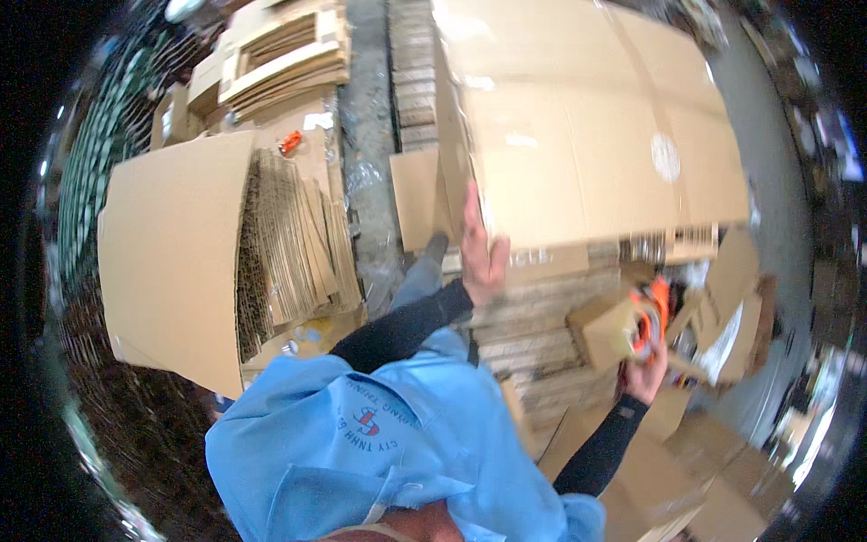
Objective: The person packs a dining chair into a cardboard box using foam inserts and protective paper. They then seal the box with packing tape using a handheld dispenser.
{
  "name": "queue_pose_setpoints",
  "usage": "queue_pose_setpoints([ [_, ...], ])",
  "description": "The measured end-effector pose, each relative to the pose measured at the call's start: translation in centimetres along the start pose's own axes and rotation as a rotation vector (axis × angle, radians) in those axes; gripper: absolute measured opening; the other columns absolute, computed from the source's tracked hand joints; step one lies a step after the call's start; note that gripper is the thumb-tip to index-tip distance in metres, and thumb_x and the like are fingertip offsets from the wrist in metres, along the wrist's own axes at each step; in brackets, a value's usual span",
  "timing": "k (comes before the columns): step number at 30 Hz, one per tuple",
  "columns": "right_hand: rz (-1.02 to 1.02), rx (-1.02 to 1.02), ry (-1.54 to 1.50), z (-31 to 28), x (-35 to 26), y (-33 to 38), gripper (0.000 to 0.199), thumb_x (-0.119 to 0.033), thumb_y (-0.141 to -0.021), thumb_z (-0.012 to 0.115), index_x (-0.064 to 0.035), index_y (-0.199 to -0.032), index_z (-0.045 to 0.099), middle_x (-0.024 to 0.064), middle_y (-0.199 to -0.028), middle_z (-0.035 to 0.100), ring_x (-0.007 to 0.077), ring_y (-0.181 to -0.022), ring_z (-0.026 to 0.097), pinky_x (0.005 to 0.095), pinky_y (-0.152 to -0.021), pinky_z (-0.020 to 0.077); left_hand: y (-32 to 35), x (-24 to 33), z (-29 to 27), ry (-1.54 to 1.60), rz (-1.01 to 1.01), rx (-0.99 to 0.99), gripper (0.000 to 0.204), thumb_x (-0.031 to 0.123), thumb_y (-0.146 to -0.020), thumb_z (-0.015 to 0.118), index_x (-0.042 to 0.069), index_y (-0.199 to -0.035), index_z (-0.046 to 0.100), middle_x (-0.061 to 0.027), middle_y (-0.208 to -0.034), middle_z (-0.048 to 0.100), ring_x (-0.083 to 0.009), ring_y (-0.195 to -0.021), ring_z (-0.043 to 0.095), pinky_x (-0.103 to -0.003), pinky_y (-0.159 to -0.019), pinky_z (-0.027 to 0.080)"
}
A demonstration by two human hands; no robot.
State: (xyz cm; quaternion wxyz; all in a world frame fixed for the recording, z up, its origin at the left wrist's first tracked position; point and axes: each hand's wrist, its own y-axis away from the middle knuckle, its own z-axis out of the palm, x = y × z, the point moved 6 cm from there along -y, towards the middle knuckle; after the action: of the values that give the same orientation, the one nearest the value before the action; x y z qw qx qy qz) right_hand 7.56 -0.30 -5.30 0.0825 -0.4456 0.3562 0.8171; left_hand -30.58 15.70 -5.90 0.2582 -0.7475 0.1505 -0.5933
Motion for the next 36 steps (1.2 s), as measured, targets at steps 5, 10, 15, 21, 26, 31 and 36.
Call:
queue_pose_setpoints([
  [5, -0.202, -0.438, -0.734, 2.3, -0.2, -1.3, 0.055, -0.02, -0.097, 0.049, 0.0014, -0.147, 0.037, 0.02, -0.143, 0.048, 0.032, -0.124, 0.05, 0.046, -0.105, 0.0426, 0.5, 0.0, -0.1, 0.031, 0.006, -0.131, 0.089, 0.058, -0.099, 0.041, 0.003, -0.158, 0.003, -0.0322, -0.161, -0.003, -0.0457, -0.151, 0.001, -0.052, -0.121, 0.007],
  [10, -0.331, -0.533, -0.805, 5.1, -2.1, -6.7, 0.055, -0.026, -0.1, 0.049, -0.0006, -0.148, 0.037, 0.0147, -0.149, 0.045, 0.0293, -0.133, 0.047, 0.0463, -0.109, 0.0404, -12.0, -6.3, 0.3, -0.123, -0.182, -0.136, 0.087, 0.06, -0.091, 0.057, -0.009, -0.141, 0.038, -0.034, -0.16, 0.001, -0.0514, -0.148, 0.008, -0.061, -0.119, 0.01],
  [15, -0.707, -0.209, -0.307, 10.8, -4.7, -10.7, 0.056, -0.03, -0.103, 0.047, -0.0054, -0.151, 0.033, 0.0122, -0.151, 0.044, 0.0296, -0.139, 0.043, 0.049, -0.116, 0.0351, -30.2, -18.2, 0.0, -0.514, -0.206, -0.012, 0.073, 0.047, -0.085, 0.069, -0.009, -0.128, 0.049, -0.0356, -0.157, 0.012, -0.0494, -0.147, 0.015, -0.058, -0.119, 0.017],
  [21, -1.023, 0.224, 0.119, 15.7, -3.6, -9.0, 0.046, -0.016, -0.102, 0.047, -0.0005, -0.145, 0.039, 0.0177, -0.144, 0.05, 0.0325, -0.128, 0.054, 0.0483, -0.107, 0.0481, -37.5, -23.7, -0.5, -0.329, -0.445, -0.077, 0.055, 0.039, -0.084, 0.07, -0.003, -0.117, 0.058, -0.0279, -0.127, 0.058, -0.0405, -0.122, 0.055, -0.042, -0.105, 0.045],
  [26, -1.052, 0.228, 0.209, 17.9, -2.4, -9.7, 0.044, -0.008, -0.097, 0.053, 0.0083, -0.137, 0.045, 0.0195, -0.133, 0.057, 0.032, -0.115, 0.062, 0.0458, -0.099, 0.0551, -36.7, -33.3, -3.3, 0.062, -0.508, 0.18, 0.041, 0.039, -0.088, 0.065, -0.001, -0.096, 0.062, -0.0201, -0.099, 0.067, -0.0319, -0.102, 0.063, -0.042, -0.092, 0.049],
  [31, -1.067, 0.288, 0.171, 16.4, -1.9, -8.9, 0.04, -0.007, -0.099, 0.054, 0.0033, -0.138, 0.05, 0.016, -0.133, 0.06, 0.0274, -0.111, 0.063, 0.0413, -0.094, 0.0554, -29.6, -22.4, -1.8, 0.445, -0.56, 0.228, 0.065, 0.041, -0.098, 0.055, -0.012, -0.135, 0.046, -0.0289, -0.145, 0.044, -0.0308, -0.139, 0.039, -0.035, -0.115, 0.028],
  [36, -1.086, 0.257, 0.211, 16.5, -2.1, -9.3, 0.04, -0.007, -0.1, 0.053, 0.0025, -0.139, 0.048, 0.0166, -0.136, 0.057, 0.0268, -0.113, 0.063, 0.0433, -0.093, 0.0566, -12.9, -7.6, -1.8, 0.344, -0.37, 0.017, 0.076, 0.023, -0.098, 0.047, -0.006, -0.156, 0.006, -0.0244, -0.165, 0.001, -0.0339, -0.153, 0.001, -0.04, -0.123, 0.004],
])
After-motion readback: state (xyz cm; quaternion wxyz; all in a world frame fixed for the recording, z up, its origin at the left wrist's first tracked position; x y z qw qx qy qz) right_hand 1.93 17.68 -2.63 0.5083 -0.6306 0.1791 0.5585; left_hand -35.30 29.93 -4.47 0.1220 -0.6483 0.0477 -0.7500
